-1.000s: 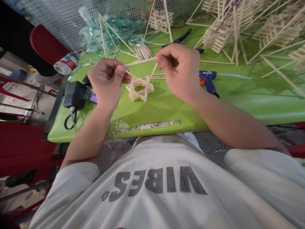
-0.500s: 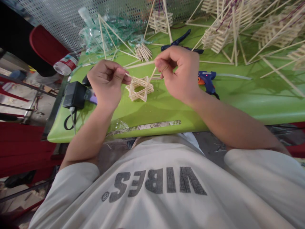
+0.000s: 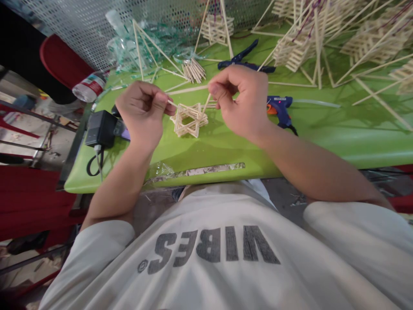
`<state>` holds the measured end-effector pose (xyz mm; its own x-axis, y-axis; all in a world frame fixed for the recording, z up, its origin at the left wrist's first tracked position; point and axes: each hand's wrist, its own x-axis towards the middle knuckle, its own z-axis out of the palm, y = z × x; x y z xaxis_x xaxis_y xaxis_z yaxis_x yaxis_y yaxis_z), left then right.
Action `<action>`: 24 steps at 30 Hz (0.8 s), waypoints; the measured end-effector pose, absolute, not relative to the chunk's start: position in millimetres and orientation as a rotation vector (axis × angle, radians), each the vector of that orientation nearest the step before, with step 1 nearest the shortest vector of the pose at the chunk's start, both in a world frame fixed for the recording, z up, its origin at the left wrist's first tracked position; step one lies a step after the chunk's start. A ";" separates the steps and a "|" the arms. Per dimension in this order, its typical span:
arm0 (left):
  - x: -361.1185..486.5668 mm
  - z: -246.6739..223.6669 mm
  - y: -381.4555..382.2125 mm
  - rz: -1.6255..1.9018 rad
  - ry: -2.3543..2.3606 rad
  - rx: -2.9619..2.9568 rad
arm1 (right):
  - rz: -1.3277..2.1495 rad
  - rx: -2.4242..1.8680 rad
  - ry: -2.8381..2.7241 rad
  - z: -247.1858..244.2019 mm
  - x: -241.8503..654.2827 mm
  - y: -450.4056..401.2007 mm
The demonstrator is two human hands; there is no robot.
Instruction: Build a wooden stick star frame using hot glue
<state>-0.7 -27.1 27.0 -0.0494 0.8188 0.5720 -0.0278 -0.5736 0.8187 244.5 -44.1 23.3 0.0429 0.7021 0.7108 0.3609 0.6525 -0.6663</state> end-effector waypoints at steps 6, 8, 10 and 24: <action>-3.5 25.9 -21.8 1.641 0.861 1.559 | 0.323 -0.875 -1.514 28.5 243.9 -42.5; -4.6 24.0 -18.3 1.626 0.841 1.550 | 0.320 -0.880 -1.512 29.4 244.4 -40.4; -4.9 22.3 -15.9 1.616 0.837 1.538 | 0.328 -0.906 -1.523 29.1 245.6 -38.2; -3.5 7.9 -1.3 1.697 0.553 1.668 | 0.513 -0.919 -1.497 34.3 249.5 -43.3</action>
<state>-3.5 -1.3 7.9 0.0575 0.7196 0.6920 -0.1734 -0.6754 0.7168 249.5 -43.3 34.3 0.0607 0.7871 0.6138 0.2451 0.5843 -0.7736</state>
